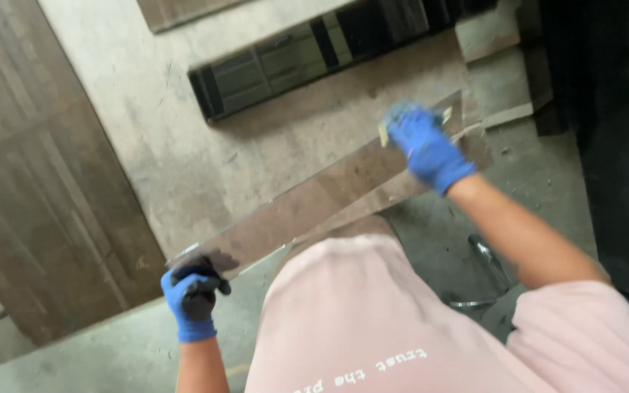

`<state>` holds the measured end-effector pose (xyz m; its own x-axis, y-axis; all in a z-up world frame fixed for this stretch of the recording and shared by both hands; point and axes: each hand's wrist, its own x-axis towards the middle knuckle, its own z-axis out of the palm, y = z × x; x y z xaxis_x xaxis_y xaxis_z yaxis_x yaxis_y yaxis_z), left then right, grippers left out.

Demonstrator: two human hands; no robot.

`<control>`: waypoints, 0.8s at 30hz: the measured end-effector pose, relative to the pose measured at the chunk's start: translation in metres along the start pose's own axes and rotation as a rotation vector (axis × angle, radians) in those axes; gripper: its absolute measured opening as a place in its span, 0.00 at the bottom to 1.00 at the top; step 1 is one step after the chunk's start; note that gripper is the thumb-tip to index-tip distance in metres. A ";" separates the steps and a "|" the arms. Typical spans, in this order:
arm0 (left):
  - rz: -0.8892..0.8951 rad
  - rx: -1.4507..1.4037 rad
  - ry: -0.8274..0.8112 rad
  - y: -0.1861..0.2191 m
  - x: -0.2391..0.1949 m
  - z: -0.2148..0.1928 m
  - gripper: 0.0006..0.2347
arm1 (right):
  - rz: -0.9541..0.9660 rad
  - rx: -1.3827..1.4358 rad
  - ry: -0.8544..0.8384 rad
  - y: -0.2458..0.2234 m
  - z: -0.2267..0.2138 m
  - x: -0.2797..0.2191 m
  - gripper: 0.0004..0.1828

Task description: Smoothing the sharp edges of glass strips using a manual sanding block.

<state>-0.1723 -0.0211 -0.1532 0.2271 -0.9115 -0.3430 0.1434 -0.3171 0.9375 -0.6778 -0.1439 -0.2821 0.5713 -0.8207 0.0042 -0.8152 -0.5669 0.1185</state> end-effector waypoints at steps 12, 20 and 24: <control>0.024 -0.071 -0.076 0.039 0.016 0.028 0.14 | 0.243 -0.115 -0.078 0.083 0.014 -0.032 0.23; 0.091 -0.059 -0.138 0.022 0.013 0.005 0.18 | 0.404 0.580 0.243 0.122 -0.018 -0.073 0.41; 0.124 -0.071 -0.189 0.019 0.017 0.000 0.19 | 0.509 0.662 -0.160 0.154 0.012 -0.075 0.38</control>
<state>-0.1662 -0.0425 -0.1414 0.0639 -0.9772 -0.2023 0.1947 -0.1866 0.9629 -0.8473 -0.1709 -0.2763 0.1402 -0.9588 -0.2471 -0.8849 -0.0094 -0.4657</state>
